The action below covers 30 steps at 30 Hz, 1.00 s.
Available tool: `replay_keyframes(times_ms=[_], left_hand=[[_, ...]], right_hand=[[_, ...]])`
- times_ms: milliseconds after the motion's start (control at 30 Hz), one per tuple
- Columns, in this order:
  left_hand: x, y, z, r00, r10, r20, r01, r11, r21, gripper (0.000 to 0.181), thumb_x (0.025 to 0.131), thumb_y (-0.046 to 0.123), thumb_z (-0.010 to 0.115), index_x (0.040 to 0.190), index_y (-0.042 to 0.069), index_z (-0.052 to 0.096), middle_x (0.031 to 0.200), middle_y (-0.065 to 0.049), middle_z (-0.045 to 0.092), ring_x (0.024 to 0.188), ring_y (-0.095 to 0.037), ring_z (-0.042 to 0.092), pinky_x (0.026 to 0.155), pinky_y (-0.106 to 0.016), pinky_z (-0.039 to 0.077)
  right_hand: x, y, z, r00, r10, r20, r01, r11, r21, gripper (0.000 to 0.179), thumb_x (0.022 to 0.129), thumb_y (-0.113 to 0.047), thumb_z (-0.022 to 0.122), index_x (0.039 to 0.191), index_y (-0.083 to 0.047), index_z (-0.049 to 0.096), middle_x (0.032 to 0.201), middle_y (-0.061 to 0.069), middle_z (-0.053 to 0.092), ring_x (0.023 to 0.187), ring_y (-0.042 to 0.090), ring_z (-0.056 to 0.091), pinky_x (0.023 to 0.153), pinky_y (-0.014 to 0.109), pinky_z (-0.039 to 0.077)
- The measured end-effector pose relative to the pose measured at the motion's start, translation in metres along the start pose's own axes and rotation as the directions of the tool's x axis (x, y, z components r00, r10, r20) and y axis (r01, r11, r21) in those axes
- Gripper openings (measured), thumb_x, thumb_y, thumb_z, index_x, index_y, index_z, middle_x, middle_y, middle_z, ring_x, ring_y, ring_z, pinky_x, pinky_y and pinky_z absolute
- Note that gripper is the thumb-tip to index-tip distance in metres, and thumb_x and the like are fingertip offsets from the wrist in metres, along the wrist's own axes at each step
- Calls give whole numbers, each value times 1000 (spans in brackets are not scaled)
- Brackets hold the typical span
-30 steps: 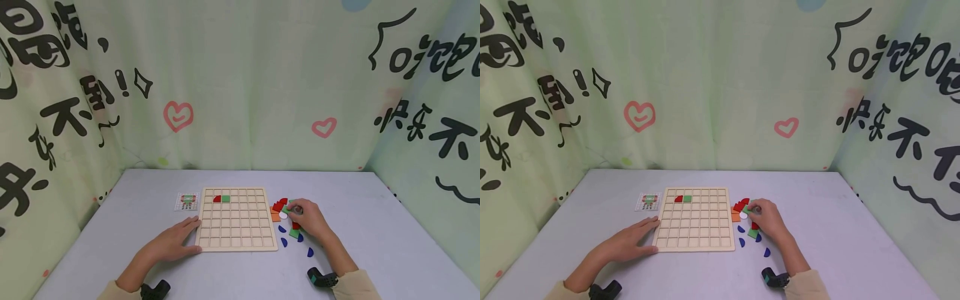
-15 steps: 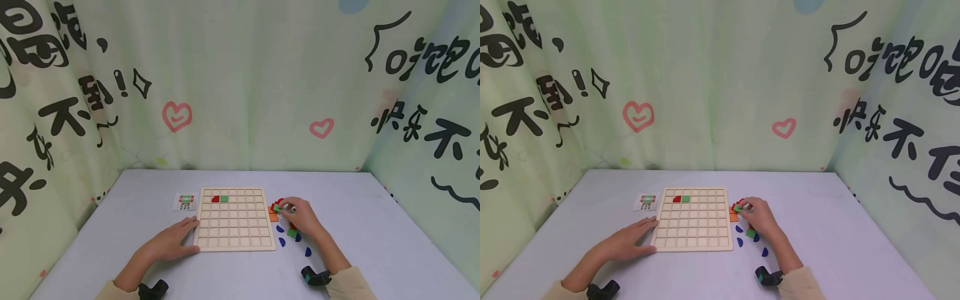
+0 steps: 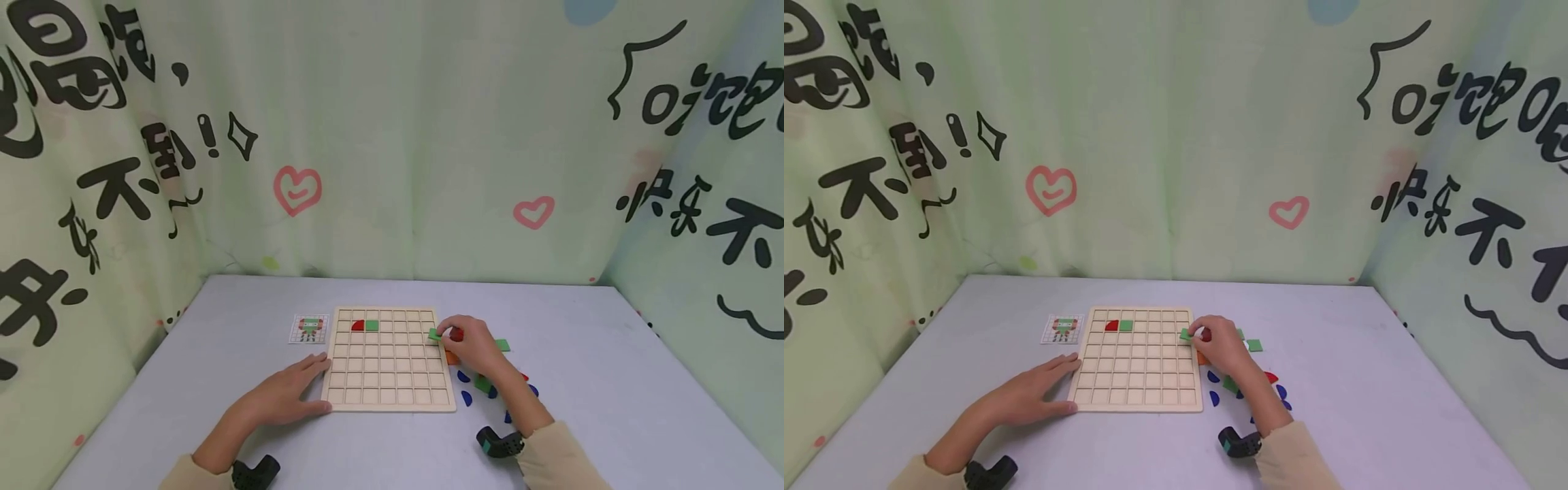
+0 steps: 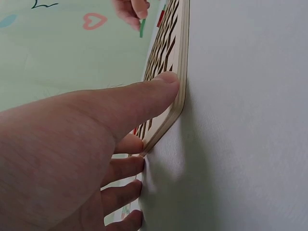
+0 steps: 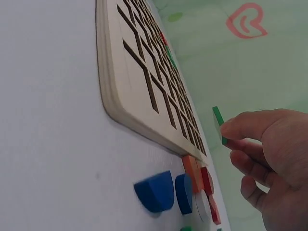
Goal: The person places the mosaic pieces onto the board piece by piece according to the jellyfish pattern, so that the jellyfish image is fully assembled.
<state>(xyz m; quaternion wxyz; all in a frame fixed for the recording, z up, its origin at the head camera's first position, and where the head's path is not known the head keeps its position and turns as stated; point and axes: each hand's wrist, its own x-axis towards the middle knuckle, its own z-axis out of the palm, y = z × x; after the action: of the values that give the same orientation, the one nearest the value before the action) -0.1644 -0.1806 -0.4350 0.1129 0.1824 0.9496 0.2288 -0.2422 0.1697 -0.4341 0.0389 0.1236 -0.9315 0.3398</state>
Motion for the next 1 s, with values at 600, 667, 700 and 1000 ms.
replay_keyframes(times_ms=[600, 667, 700, 1000], left_hand=[[2, -2, -2, 1000, 18, -16, -18, 1000, 9, 78, 84, 45, 71, 146, 8, 42, 155, -11, 36, 143, -34, 34, 114, -53, 34], [2, -1, -1, 1000, 16, -13, -16, 1000, 4, 78, 84, 46, 71, 146, 8, 42, 155, -11, 36, 143, -34, 34, 113, -53, 34], [2, -1, -1, 1000, 16, -13, -15, 1000, 3, 78, 84, 46, 71, 146, 8, 42, 155, -11, 36, 143, -34, 34, 113, -53, 34], [0, 1, 1, 1000, -1, -4, 1, 1000, 9, 79, 83, 47, 71, 147, 10, 42, 156, -9, 35, 144, -33, 33, 114, -53, 34]], right_hand=[[19, -19, 23, 996, -93, 12, 93, 996, 14, 7, 87, -9, 69, 90, -15, 71, 100, 3, 68, 87, 17, 55, 69, 29, 44], [21, -18, 24, 997, -80, 15, 80, 997, 11, 6, 87, -9, 69, 90, -15, 71, 99, 2, 68, 87, 17, 55, 70, 29, 43], [21, -18, 24, 997, -77, 14, 77, 997, 4, 6, 87, -10, 69, 89, -15, 71, 98, 2, 68, 86, 17, 54, 69, 28, 43], [26, -20, 32, 993, -113, 20, 113, 993, -21, 7, 84, -7, 73, 85, -14, 74, 92, -1, 70, 82, 14, 53, 72, 29, 47]])
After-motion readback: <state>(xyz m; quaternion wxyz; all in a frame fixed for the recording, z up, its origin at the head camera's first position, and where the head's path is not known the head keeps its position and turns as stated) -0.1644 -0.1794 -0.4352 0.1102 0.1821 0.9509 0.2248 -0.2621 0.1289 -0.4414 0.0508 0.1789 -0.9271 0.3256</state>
